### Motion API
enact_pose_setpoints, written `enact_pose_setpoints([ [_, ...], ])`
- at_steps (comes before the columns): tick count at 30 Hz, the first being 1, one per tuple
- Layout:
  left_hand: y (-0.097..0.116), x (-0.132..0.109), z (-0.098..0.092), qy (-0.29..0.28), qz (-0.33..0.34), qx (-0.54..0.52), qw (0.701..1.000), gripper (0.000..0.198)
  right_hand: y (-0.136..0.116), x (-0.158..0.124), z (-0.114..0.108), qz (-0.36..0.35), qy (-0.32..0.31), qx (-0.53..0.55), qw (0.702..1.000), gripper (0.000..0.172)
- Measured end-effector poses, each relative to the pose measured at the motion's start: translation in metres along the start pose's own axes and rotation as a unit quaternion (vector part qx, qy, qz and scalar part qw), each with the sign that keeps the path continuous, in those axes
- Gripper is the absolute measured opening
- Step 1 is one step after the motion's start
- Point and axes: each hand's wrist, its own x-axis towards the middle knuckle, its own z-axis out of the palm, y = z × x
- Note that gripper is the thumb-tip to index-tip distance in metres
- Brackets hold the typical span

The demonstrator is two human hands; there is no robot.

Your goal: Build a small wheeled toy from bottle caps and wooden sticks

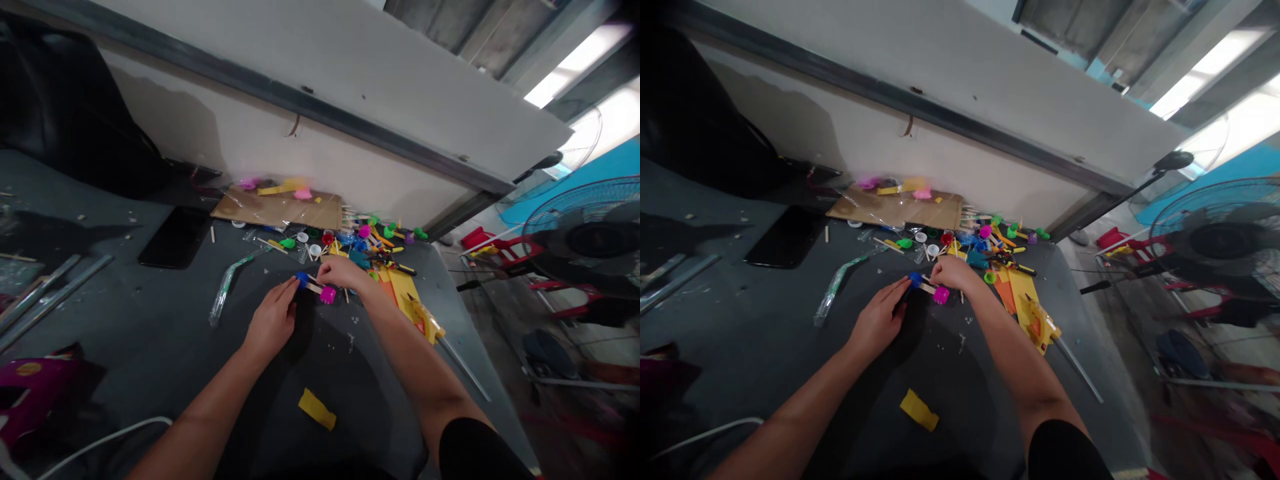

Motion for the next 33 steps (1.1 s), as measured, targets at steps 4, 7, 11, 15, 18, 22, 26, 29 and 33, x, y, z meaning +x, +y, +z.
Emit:
enact_pose_setpoints([
  [4,0.0,0.0,0.0,-0.001,0.0,0.0,1.0,0.051,-0.001,0.0,-0.002,-0.002,-0.009,-0.016,1.0,0.014],
  [7,0.0,0.0,0.0,0.002,0.003,-0.001,1.0,0.052,-0.003,0.0,-0.003,-0.001,-0.015,-0.024,1.0,0.015],
  [11,0.0,0.0,0.0,0.003,0.006,-0.005,1.0,0.052,-0.006,-0.002,-0.007,-0.004,-0.018,-0.033,0.999,0.014],
  [15,0.001,0.0,-0.001,0.003,0.011,-0.003,1.0,0.052,-0.009,-0.002,-0.01,-0.005,-0.016,-0.052,0.998,0.014],
  [18,0.002,0.0,-0.002,-0.003,0.007,-0.002,1.0,0.053,-0.011,-0.002,-0.009,0.001,-0.016,-0.063,0.998,0.013],
  [22,0.002,0.0,-0.002,-0.007,0.004,-0.003,1.0,0.053,-0.012,-0.003,-0.008,0.004,-0.019,-0.058,0.998,0.011],
  [26,0.002,0.0,-0.002,-0.002,0.006,-0.005,1.0,0.052,-0.01,-0.009,-0.011,0.009,0.006,-0.029,1.0,0.009],
  [29,0.002,0.001,-0.003,-0.006,0.006,-0.008,1.0,0.051,-0.007,-0.019,-0.01,-0.014,0.073,0.009,0.997,0.011],
  [33,0.002,0.001,-0.003,-0.012,0.003,-0.002,1.0,0.05,-0.006,-0.03,0.005,-0.079,0.151,0.043,0.984,0.009],
])
